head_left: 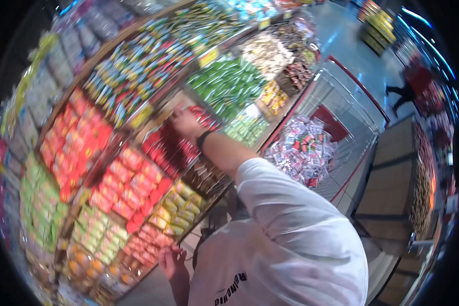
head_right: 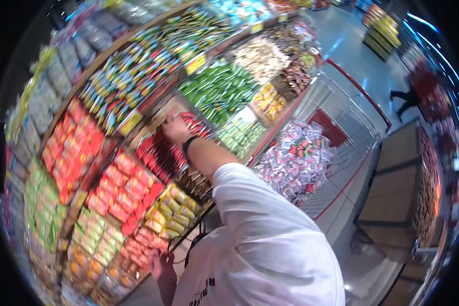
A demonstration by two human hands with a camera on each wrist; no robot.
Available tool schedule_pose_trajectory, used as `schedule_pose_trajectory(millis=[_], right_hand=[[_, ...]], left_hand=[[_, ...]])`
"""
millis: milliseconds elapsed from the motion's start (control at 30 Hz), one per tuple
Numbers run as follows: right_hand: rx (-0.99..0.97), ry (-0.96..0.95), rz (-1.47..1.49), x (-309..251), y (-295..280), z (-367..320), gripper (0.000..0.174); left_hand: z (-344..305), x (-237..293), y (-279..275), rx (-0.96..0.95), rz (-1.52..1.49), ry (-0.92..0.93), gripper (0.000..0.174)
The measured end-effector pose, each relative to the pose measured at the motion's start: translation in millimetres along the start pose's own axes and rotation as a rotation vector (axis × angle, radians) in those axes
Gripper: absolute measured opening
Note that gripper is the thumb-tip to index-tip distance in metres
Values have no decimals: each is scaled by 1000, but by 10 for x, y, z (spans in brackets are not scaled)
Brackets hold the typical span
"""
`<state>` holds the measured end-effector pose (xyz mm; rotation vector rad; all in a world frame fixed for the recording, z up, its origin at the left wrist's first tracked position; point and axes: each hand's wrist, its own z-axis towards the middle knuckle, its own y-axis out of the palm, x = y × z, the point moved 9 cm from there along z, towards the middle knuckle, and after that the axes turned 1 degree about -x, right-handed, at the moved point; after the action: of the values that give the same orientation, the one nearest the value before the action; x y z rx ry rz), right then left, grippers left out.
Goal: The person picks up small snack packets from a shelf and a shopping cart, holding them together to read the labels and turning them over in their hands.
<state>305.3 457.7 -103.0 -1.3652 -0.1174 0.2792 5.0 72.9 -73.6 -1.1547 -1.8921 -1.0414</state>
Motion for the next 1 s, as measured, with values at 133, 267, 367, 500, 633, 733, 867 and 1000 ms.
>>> schedule_pose_trajectory(millis=[133, 267, 367, 500, 633, 733, 867, 1000], right_hand=[[-136, 131, 219, 10, -58, -19, 24], [-91, 206, 278, 1, -135, -48, 23], [109, 173, 291, 10, -348, -193, 59], [190, 162, 621, 133, -629, -587, 48], [33, 184, 973, 411, -912, -1452, 29], [52, 407, 1182, 826, -1006, -2308, 21], [439, 936, 1221, 1833, -594, -3754, 22], [325, 1502, 699, 2671, 470, -5484, 29]], left_hand=[[71, -48, 10, 63, 84, -79, 19], [171, -135, -64, -107, 486, -133, 52], [398, -304, -56, -345, 615, 93, 60], [138, -10, 789, -158, 104, -287, 21], [462, -210, 784, -222, 179, -296, 20], [503, -149, 847, -221, 248, -219, 12], [448, -115, 1120, -189, 354, -211, 10], [472, -196, 1326, -259, 508, -196, 10]])
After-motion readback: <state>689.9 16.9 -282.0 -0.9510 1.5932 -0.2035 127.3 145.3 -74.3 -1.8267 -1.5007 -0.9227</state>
